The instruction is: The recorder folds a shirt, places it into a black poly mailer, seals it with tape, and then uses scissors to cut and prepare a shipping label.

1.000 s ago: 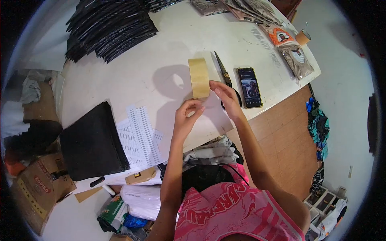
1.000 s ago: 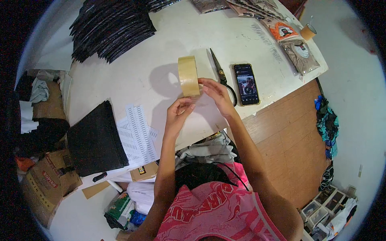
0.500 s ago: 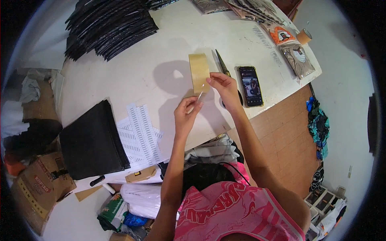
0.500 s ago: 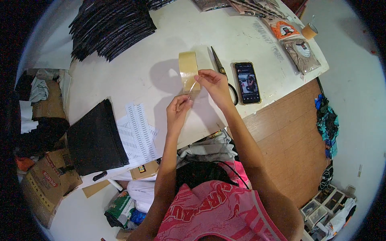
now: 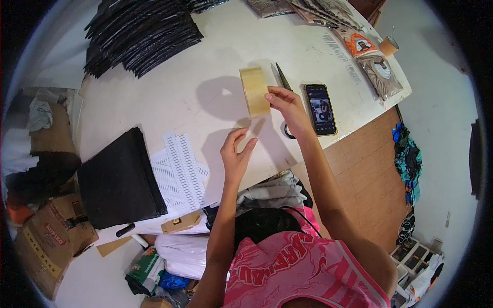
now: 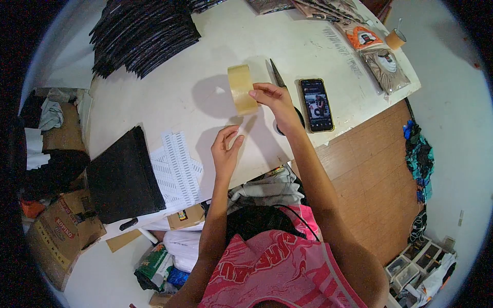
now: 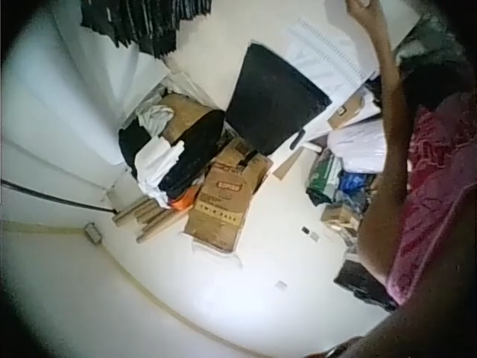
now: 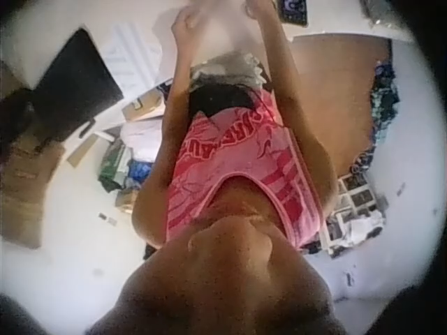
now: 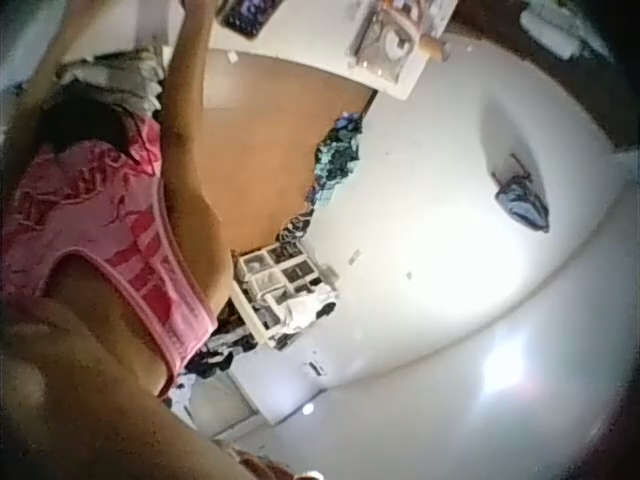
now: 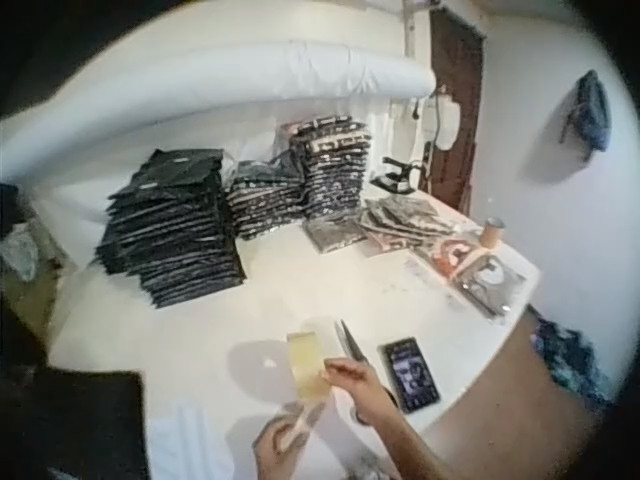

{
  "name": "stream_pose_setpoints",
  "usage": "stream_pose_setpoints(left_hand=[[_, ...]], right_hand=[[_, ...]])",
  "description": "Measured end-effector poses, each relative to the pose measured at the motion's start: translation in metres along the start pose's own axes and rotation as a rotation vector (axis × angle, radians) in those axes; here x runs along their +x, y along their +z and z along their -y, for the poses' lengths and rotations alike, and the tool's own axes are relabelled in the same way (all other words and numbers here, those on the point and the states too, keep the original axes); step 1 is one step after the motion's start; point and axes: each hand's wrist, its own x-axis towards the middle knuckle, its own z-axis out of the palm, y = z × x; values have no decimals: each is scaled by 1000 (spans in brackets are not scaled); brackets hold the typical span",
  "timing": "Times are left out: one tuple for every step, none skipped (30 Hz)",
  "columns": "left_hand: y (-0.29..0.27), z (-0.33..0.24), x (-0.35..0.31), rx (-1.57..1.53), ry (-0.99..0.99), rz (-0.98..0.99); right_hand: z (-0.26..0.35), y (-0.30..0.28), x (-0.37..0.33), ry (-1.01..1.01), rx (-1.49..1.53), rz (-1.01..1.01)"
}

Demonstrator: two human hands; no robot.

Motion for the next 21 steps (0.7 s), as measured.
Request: stream_pose_setpoints(left_hand=[[1, -1, 1, -1, -2, 7], [3, -3, 3, -1, -1, 9], [5, -4, 5, 0, -25, -3], [5, -8, 8, 5, -51, -21], [6, -11, 12, 7, -51, -21], [7, -14, 18, 51, -29, -23], [9, -15, 23, 93, -4, -25], [10, -15, 27, 93, -2, -26], [12, -15, 30, 115, -40, 50], [13, -13, 33, 136, -77, 128], [15, -11, 36, 135, -75, 129], [17, -8, 39, 128, -41, 118], [18, -7, 41, 120, -10, 108], [19, -6, 43, 119, -13, 109], [20, -5, 46, 97, -5, 118], [19, -3, 48, 77, 3, 123], [18, -2, 50, 78, 0, 121], [16, 0, 51, 56, 1, 122], [16, 1, 53, 32, 2, 126], [17, 2, 53, 32, -1, 126], [17, 3, 53, 38, 11, 115]], right_hand=[[-2, -2, 1, -3, 38, 12], [-3, -5, 2, -5, 75, 24], [-4, -8, 2, -8, 75, 22], [-2, -7, 2, -11, 109, 46], [-2, -6, 1, -14, 144, 69], [-1, -5, -1, -13, 146, 70], [3, -1, -4, -41, 149, 78], [6, 2, -5, -69, 152, 87], [4, 2, -5, -70, 152, 88], [3, 2, -5, -77, 150, 101], [2, 1, -4, -84, 148, 114], [2, 0, -3, -86, 148, 114], [2, 0, -3, -82, 153, 112], [2, 0, -4, -78, 158, 111], [2, -1, -3, -75, 157, 108], [3, 0, -2, -71, 165, 111], [3, 1, -1, -66, 172, 113], [3, 1, 0, -62, 173, 115], [3, 1, 1, -56, 162, 111], [3, 0, 2, -50, 151, 108], [2, 0, 3, -48, 151, 107]])
